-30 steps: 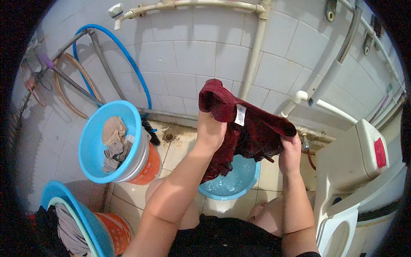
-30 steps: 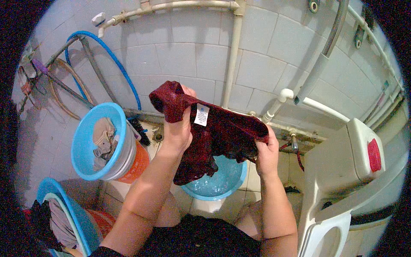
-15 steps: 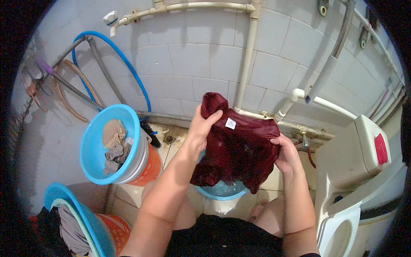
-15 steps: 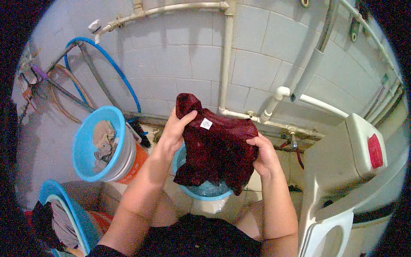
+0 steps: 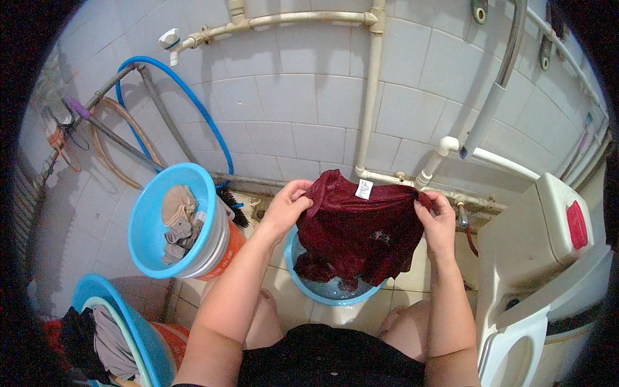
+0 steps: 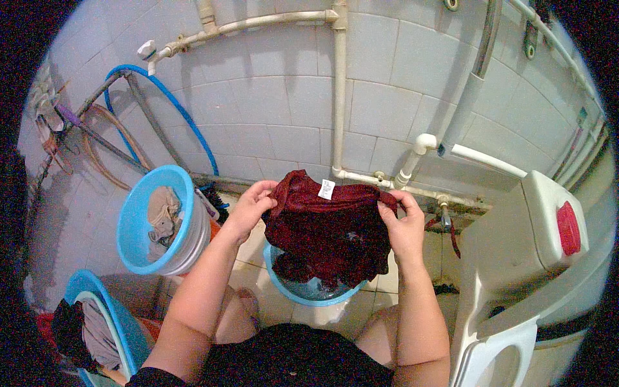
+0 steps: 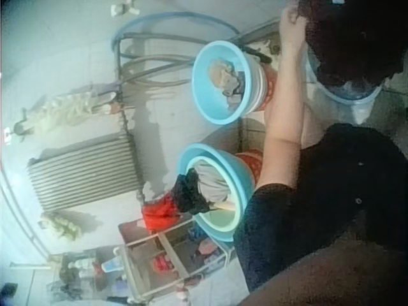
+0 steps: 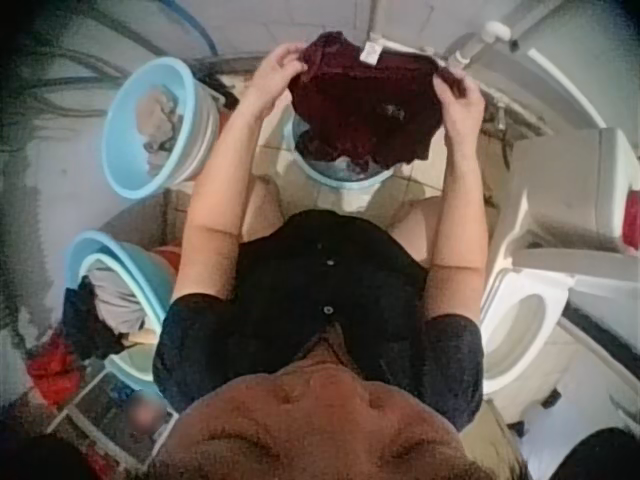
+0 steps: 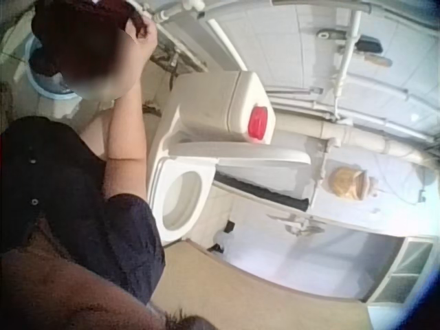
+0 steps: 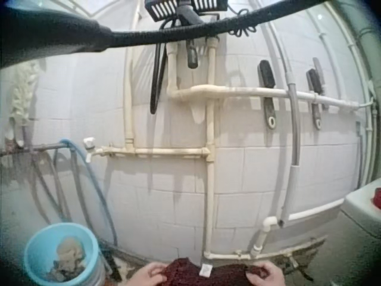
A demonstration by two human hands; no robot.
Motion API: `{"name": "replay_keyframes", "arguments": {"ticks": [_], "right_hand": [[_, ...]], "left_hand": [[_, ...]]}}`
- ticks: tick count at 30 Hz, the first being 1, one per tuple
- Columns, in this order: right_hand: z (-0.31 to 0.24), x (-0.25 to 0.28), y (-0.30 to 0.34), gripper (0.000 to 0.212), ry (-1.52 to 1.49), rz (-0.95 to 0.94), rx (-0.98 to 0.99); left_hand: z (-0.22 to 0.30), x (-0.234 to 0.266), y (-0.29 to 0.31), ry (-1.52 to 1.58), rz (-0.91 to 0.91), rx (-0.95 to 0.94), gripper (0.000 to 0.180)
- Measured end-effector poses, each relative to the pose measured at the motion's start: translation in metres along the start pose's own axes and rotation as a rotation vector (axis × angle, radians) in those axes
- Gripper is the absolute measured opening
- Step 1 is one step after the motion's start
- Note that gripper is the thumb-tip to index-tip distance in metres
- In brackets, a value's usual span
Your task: The person sits on the floor and hand washes a maroon shirt in a blue basin filled with water. They repeatedly submerge, wring, and squeeze the garment. After finishing the maroon shirt, they place it in a larger basin and proceed to wash a black garment in the same manner.
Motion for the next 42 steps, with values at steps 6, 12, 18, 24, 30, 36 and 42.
{"name": "replay_keyframes", "arguments": {"ticks": [6,12,18,24,30,36,42], "right_hand": [[0.007,-0.016,0.005,0.016,-0.225,-0.052,0.041],[0.007,-0.012,0.000,0.015,-0.339,0.031,0.097],[0.005,-0.014,0.001,0.016,-0.237,0.017,0.098],[0.019,-0.012,-0.002,0.019,-0.220,0.093,-0.016],[0.039,-0.010,-0.005,0.020,-0.473,0.102,-0.225],[0.044,-0.009,-0.004,0.024,-0.483,0.118,-0.279],[0.042,-0.006,-0.004,0.026,-0.478,0.147,-0.280]], "left_hand": [[-0.023,-0.008,-0.002,-0.411,-0.055,0.053,0.076],[0.009,-0.011,0.008,-0.443,-0.018,-0.111,0.036],[-0.005,0.027,-0.001,-0.019,0.185,-0.076,0.016],[-0.002,0.003,0.007,0.128,-0.037,0.043,0.021],[0.001,-0.001,0.007,0.210,-0.049,0.082,0.024],[-0.011,0.007,0.002,0.212,0.030,0.124,0.023],[0.002,0.010,0.003,0.013,0.116,-0.005,0.020]]}}
Point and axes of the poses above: each hand's wrist, its own y-axis away from the middle knuckle, its own x-axis out of the back of the hand, z = x × y, the point moved 8 cm from there along -y, towards the middle knuckle, and after that the axes turned 13 degrees about -y, right-handed, at the moved point
